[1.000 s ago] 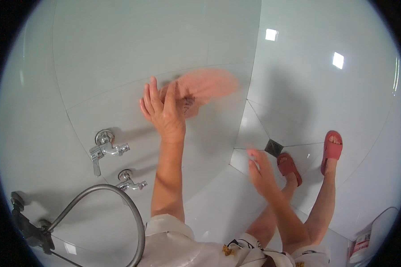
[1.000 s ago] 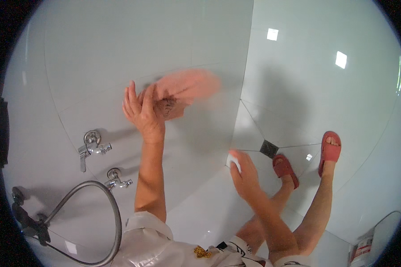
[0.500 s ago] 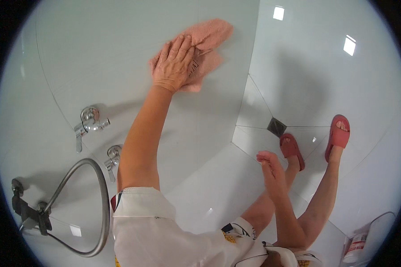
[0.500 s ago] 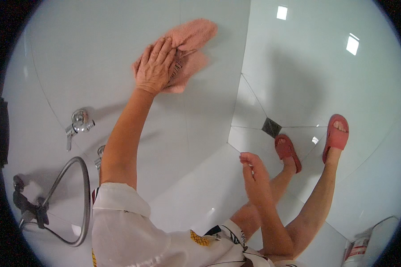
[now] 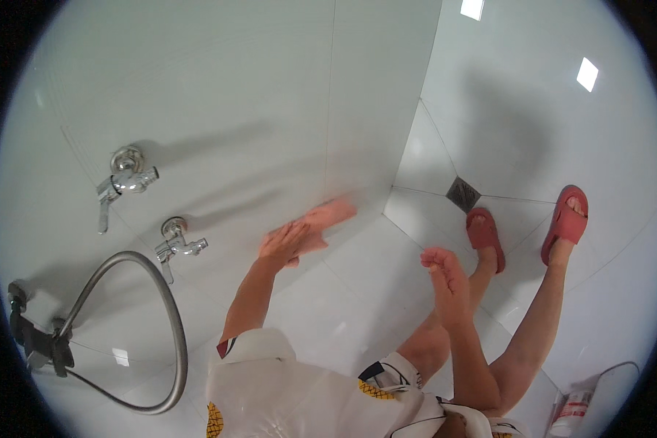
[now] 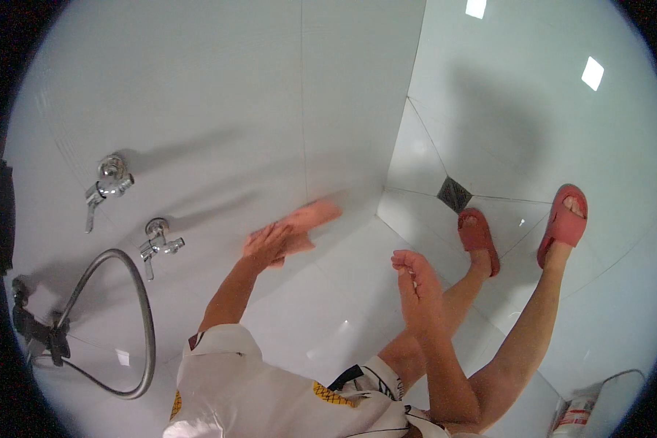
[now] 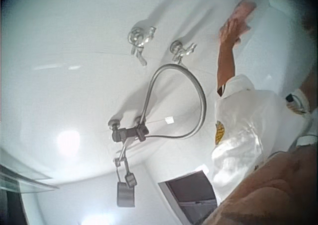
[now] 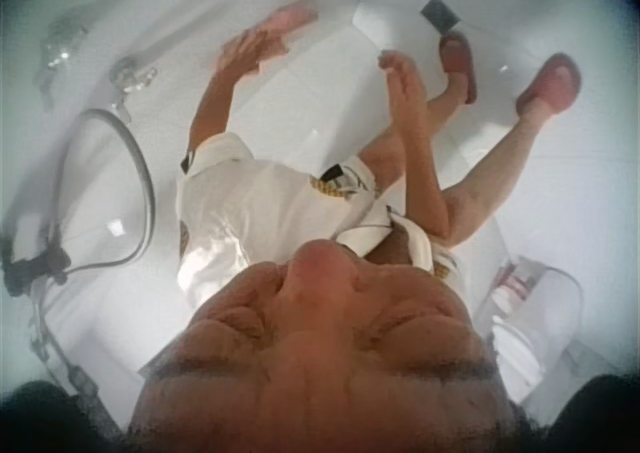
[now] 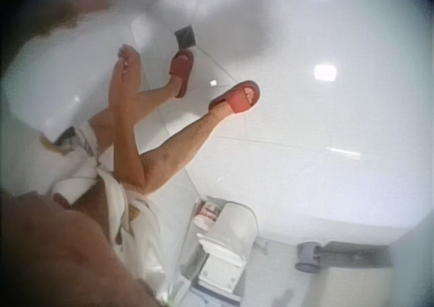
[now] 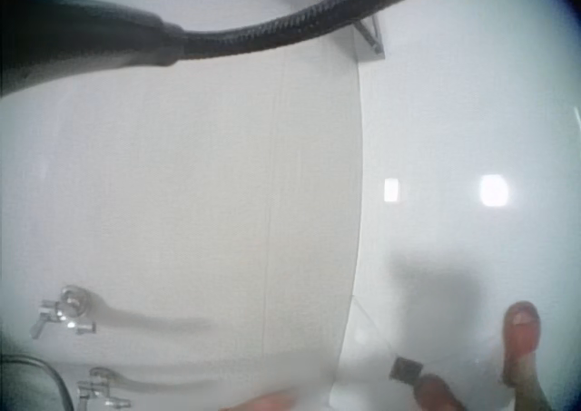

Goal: The person cleans the bathroom by wiping down the walls, window frame, tiles, toilet, and cleaning tools with a cloth.

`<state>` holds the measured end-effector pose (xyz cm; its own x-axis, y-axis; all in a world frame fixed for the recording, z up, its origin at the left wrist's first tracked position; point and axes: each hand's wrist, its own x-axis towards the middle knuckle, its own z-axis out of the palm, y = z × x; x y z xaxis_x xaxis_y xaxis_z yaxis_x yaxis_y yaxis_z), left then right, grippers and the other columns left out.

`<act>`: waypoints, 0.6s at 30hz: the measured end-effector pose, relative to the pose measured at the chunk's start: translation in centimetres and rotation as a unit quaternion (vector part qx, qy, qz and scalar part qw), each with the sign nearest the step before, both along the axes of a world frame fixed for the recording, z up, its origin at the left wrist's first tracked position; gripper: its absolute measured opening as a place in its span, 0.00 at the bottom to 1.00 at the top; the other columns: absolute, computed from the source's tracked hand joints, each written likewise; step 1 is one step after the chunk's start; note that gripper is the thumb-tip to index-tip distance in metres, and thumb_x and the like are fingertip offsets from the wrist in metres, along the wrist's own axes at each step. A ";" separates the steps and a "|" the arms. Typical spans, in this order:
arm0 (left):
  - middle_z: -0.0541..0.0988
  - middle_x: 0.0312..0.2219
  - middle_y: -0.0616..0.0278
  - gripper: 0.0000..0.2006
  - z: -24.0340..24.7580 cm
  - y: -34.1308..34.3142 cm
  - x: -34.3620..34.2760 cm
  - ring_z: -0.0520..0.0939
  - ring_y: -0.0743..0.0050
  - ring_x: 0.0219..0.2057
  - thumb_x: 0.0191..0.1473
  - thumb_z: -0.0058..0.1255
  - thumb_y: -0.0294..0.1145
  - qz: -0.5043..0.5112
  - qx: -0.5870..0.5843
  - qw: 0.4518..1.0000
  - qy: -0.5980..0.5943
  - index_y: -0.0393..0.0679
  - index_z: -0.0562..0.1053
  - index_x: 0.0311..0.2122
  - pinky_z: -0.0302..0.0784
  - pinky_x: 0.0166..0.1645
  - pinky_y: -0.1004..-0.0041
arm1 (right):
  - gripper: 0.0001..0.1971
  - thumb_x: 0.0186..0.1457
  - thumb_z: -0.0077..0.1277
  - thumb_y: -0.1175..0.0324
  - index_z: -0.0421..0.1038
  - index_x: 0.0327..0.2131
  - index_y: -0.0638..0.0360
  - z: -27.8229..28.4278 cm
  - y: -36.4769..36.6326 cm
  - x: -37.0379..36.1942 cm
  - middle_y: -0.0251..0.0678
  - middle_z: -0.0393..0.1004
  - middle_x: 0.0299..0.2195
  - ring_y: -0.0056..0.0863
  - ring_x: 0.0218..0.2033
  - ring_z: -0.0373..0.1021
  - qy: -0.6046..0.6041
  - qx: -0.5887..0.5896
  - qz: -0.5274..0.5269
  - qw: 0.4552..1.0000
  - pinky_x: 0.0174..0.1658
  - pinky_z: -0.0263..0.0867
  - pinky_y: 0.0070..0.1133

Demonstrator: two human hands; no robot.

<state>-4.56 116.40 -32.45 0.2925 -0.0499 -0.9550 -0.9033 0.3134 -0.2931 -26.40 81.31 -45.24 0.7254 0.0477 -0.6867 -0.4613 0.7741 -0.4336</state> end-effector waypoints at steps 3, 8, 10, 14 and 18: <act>0.45 0.65 0.73 0.36 4.2 6.1 -2.7 0.47 0.67 0.65 0.55 0.42 0.55 0.203 0.166 0.965 0.015 0.59 0.46 0.66 0.45 0.66 0.66 | 0.11 0.60 0.41 0.75 0.67 0.46 0.58 0.0 1.3 -0.1 0.31 0.72 0.39 0.21 0.42 0.67 -0.007 -0.039 0.035 0.999 0.45 0.63 0.19; 0.45 0.65 0.73 0.37 15.9 12.5 -5.9 0.46 0.72 0.66 0.54 0.47 0.46 0.345 0.123 0.930 0.006 0.63 0.45 0.66 0.46 0.67 0.68 | 0.12 0.59 0.40 0.77 0.67 0.46 0.60 0.0 3.0 0.3 0.31 0.71 0.40 0.19 0.41 0.66 -0.012 -0.034 0.052 0.998 0.46 0.62 0.17; 0.46 0.65 0.73 0.38 18.0 12.7 -6.3 0.49 0.72 0.65 0.53 0.49 0.45 0.398 0.075 0.914 -0.012 0.65 0.44 0.66 0.50 0.66 0.67 | 0.13 0.58 0.38 0.79 0.66 0.45 0.63 0.5 3.0 0.6 0.31 0.70 0.40 0.19 0.42 0.66 -0.027 -0.030 0.034 0.999 0.49 0.60 0.16; 0.51 0.64 0.75 0.35 16.4 6.5 -4.3 0.56 0.68 0.63 0.53 0.46 0.43 0.495 0.075 0.858 -0.115 0.62 0.48 0.65 0.54 0.65 0.65 | 0.11 0.59 0.41 0.73 0.68 0.45 0.58 0.5 3.6 1.6 0.33 0.72 0.40 0.23 0.41 0.69 -0.022 -0.069 0.099 0.992 0.45 0.64 0.20; 0.59 0.62 0.69 0.30 11.4 -4.6 0.5 0.60 0.65 0.62 0.52 0.48 0.39 0.283 -0.110 0.946 -0.113 0.56 0.58 0.61 0.59 0.61 0.60 | 0.12 0.58 0.42 0.72 0.67 0.45 0.57 -2.0 6.5 3.1 0.40 0.72 0.43 0.33 0.42 0.71 -0.049 -0.112 0.087 0.989 0.46 0.66 0.26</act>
<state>-4.09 111.78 -21.01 0.5277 -0.0140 -0.8493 -0.8145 -0.2921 -0.5013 -23.33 87.80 -47.19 0.7825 0.0330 -0.6218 -0.5275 0.5658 -0.6338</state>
